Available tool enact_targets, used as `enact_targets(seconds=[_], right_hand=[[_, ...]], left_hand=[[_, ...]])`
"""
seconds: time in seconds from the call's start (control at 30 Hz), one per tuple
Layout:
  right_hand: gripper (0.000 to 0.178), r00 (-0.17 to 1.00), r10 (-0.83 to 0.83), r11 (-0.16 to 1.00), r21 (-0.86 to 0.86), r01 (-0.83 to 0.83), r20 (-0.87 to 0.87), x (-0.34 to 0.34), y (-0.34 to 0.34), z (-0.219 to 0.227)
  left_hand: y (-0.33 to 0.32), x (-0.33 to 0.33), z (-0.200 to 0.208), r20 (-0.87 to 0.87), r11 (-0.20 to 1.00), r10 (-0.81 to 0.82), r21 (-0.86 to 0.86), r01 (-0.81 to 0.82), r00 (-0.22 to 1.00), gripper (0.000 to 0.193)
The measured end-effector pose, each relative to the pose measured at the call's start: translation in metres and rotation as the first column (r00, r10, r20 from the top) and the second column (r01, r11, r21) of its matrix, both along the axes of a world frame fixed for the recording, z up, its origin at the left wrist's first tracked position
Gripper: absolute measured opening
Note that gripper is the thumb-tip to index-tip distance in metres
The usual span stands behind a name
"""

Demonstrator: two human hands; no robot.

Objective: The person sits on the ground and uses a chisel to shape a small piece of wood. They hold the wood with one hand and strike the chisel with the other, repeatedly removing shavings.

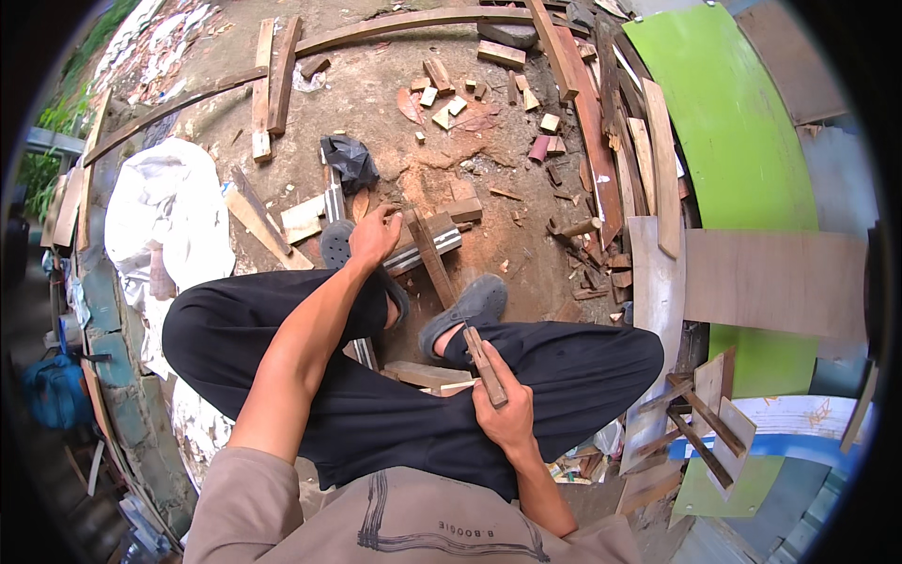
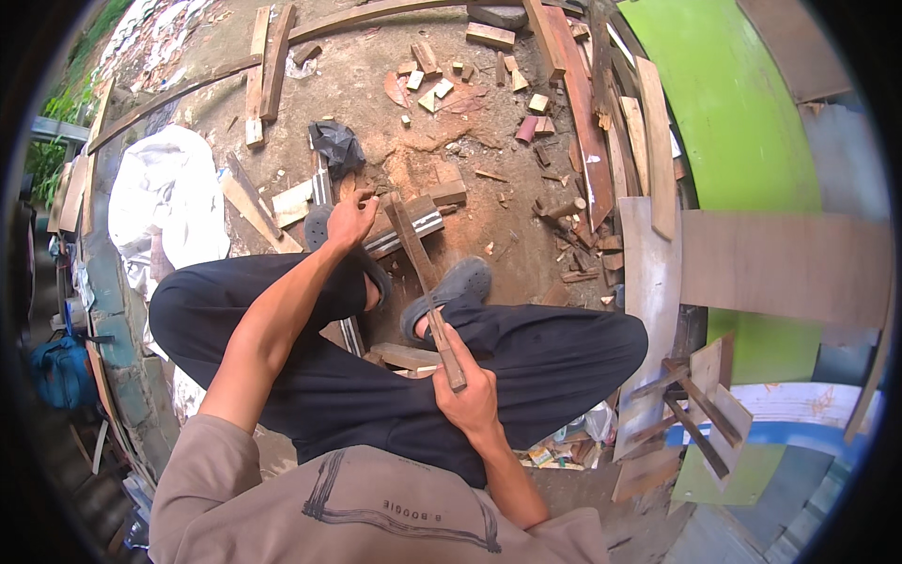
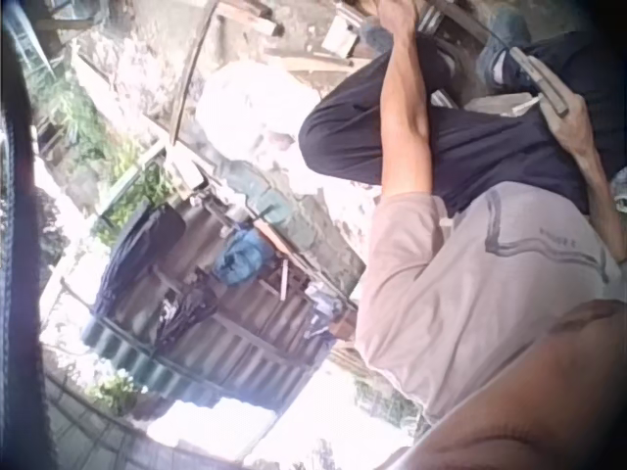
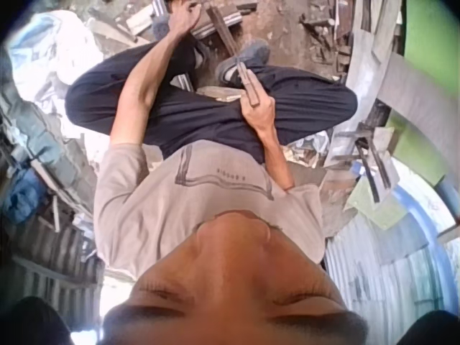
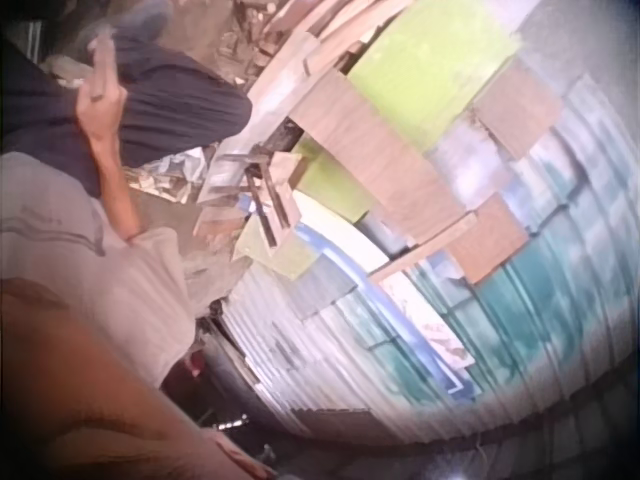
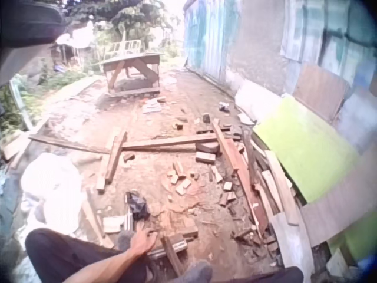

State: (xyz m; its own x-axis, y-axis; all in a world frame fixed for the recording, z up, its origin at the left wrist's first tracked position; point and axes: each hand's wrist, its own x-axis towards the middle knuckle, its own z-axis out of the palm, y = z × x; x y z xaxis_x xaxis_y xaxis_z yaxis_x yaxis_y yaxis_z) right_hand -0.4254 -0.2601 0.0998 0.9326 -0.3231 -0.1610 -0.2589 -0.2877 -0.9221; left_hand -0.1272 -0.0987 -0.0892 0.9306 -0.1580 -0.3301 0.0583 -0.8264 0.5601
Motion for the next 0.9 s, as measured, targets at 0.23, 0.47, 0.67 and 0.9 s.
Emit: enact_targets(seconds=[0.23,0.47,0.67,0.9], right_hand=[[0.055,0.995,-0.001,0.999,0.052,0.006,-0.101,-0.003,0.000,0.009],[0.063,1.000,0.002,1.000,0.029,-0.002,-0.024,0.011,0.005,-0.019],[0.062,0.998,-0.055,0.998,0.012,0.055,0.024,0.163,0.018,-0.131],[0.068,0.993,0.021,0.997,0.081,-0.011,-0.119,0.067,0.011,-0.059]], left_hand=[[0.008,-0.015,-0.004,0.235,0.968,-0.247,0.028,0.248,0.940,0.038],[0.017,-0.007,-0.023,0.372,0.915,-0.365,-0.028,0.403,0.853,0.035],[0.010,-0.004,-0.026,0.416,0.892,-0.391,-0.047,0.449,0.821,0.031],[0.021,-0.005,-0.024,0.412,0.907,-0.329,-0.112,0.406,0.849,0.026]])
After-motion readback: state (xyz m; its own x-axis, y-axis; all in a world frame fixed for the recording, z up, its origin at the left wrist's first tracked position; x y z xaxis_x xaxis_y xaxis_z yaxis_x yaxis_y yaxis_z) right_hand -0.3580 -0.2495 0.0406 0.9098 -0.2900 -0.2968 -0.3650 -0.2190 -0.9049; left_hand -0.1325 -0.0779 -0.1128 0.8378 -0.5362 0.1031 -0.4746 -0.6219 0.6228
